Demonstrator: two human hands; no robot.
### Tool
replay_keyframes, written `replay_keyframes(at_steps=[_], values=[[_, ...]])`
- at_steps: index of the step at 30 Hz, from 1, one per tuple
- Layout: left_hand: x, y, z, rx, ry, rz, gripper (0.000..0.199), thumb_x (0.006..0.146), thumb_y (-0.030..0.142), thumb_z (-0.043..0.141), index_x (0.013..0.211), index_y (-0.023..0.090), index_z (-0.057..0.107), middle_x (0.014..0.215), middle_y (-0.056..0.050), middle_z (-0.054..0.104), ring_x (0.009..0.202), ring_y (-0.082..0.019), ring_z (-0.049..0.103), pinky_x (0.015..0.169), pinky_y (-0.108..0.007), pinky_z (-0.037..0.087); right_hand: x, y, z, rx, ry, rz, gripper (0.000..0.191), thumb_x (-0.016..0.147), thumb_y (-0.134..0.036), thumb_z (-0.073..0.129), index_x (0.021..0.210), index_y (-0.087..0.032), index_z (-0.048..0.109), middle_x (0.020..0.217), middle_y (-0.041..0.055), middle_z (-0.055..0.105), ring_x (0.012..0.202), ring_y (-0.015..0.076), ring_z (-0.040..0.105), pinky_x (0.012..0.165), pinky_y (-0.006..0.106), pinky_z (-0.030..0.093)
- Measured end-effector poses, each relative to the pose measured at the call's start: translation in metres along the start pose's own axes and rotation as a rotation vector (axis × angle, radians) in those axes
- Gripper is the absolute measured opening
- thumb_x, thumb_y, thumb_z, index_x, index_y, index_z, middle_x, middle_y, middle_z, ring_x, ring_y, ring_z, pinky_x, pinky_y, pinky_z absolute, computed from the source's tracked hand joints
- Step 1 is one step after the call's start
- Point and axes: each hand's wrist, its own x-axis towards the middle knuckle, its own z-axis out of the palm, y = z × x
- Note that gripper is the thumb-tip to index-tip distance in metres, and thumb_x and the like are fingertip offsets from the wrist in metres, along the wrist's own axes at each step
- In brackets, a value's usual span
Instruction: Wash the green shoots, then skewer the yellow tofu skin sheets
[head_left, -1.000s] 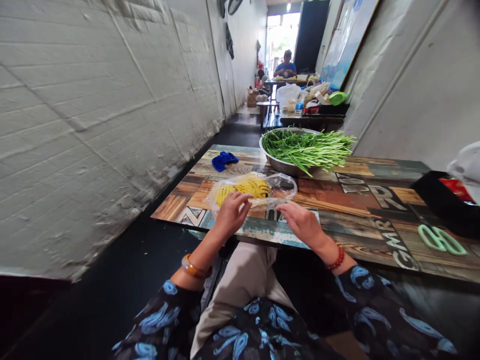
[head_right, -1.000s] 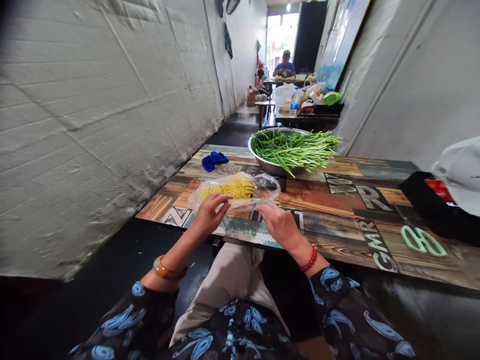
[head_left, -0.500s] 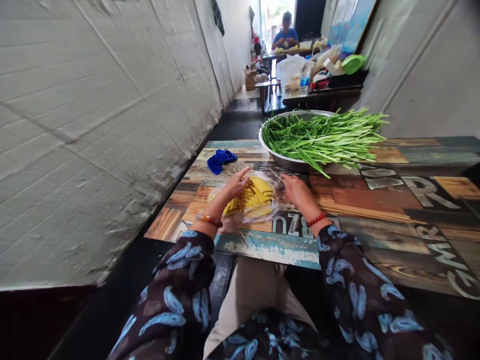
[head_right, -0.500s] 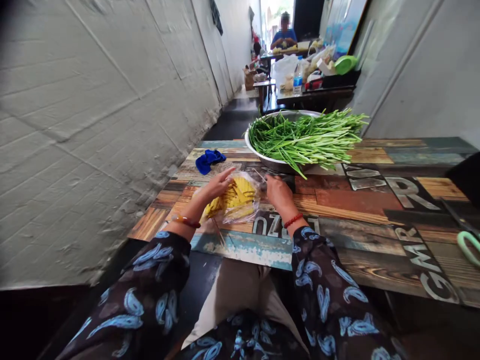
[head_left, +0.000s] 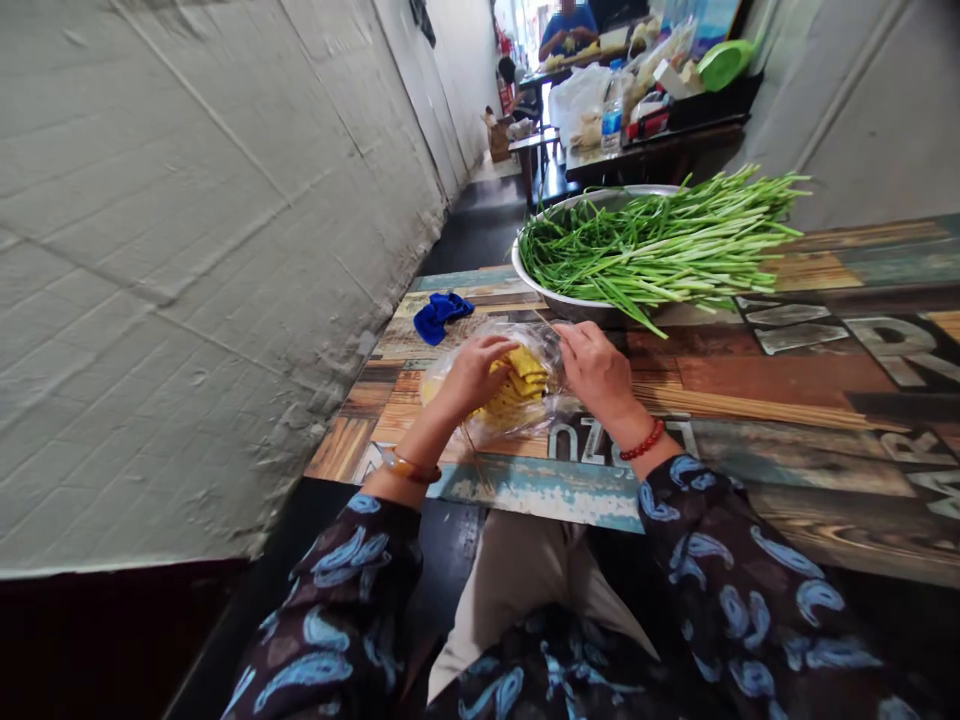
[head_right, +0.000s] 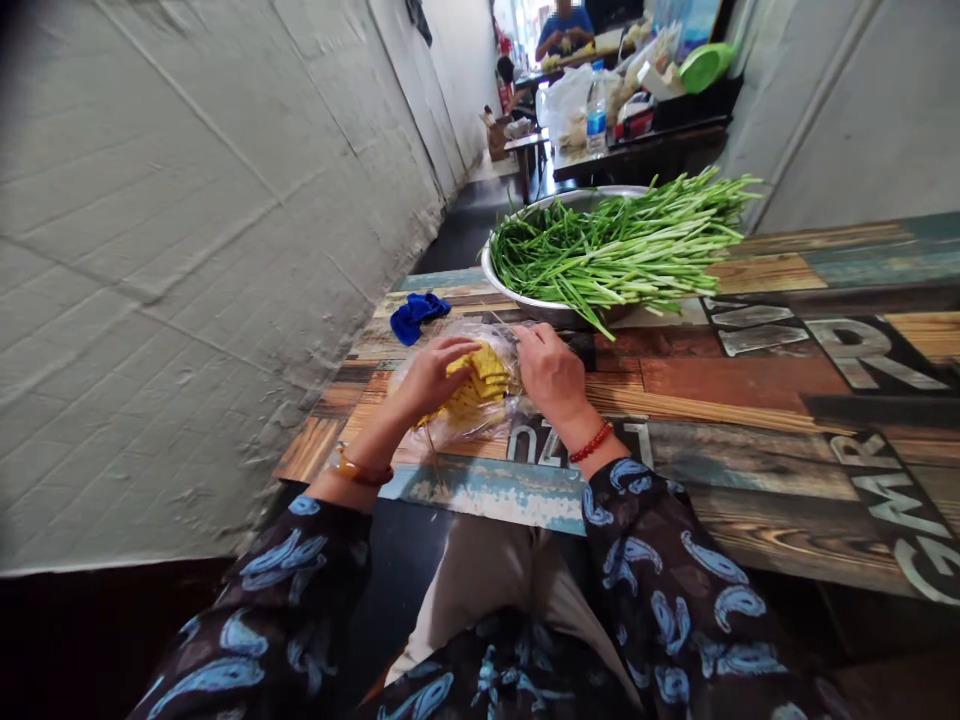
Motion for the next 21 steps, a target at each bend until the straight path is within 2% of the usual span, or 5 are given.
replay_keyframes(at_steps=[5,8,15,18,21], values=[[0.008,0.008,-0.001,-0.028,-0.124,0.179,0.037,0.084,0.01,0.059,0.114,0.022,0.076,0.119,-0.011,0.074,0.116,-0.026,0.065,0.106,-0.048,0.048,0.001,0.002,0.007,0.102,-0.236,-0.075,0.029,0.101,-0.028,0.049,0.114,-0.02,0.074,0.104,0.0082,0.07,0.097,0.0209,0.064,0.085,0.03,0.048],[0.017,0.002,0.0,-0.126,-0.159,0.173,0.029,0.084,0.015,0.061,0.106,0.023,0.079,0.114,-0.011,0.076,0.107,-0.025,0.069,0.101,-0.045,0.05,0.003,0.007,0.011,0.101,-0.329,-0.008,0.028,0.099,-0.026,0.051,0.112,-0.021,0.075,0.105,0.0076,0.072,0.097,0.0195,0.064,0.088,0.029,0.046],[0.013,0.008,-0.011,-0.514,-0.083,-0.238,0.025,0.081,0.04,0.07,0.091,0.019,0.079,0.102,-0.009,0.077,0.098,-0.025,0.07,0.093,-0.039,0.052,0.007,0.014,0.011,0.177,-0.265,0.082,0.03,0.098,-0.023,0.049,0.098,-0.018,0.079,0.103,0.0104,0.076,0.097,0.0209,0.067,0.086,0.028,0.046],[0.01,0.019,-0.024,-0.738,0.037,-0.428,0.035,0.079,0.048,0.072,0.093,0.016,0.074,0.097,-0.008,0.076,0.088,-0.02,0.07,0.085,-0.035,0.055,0.011,0.013,0.01,0.329,-0.147,0.125,0.029,0.097,-0.024,0.051,0.092,-0.018,0.078,0.092,0.0093,0.077,0.088,0.0201,0.068,0.081,0.028,0.047],[0.009,0.031,-0.037,-0.922,0.202,-0.494,0.038,0.079,0.052,0.073,0.091,0.016,0.067,0.098,-0.007,0.075,0.083,-0.016,0.069,0.084,-0.034,0.056,0.016,0.009,0.007,0.602,-0.095,0.274,0.025,0.093,-0.026,0.055,0.087,-0.017,0.077,0.074,0.0047,0.074,0.068,0.0162,0.065,0.066,0.025,0.046]])
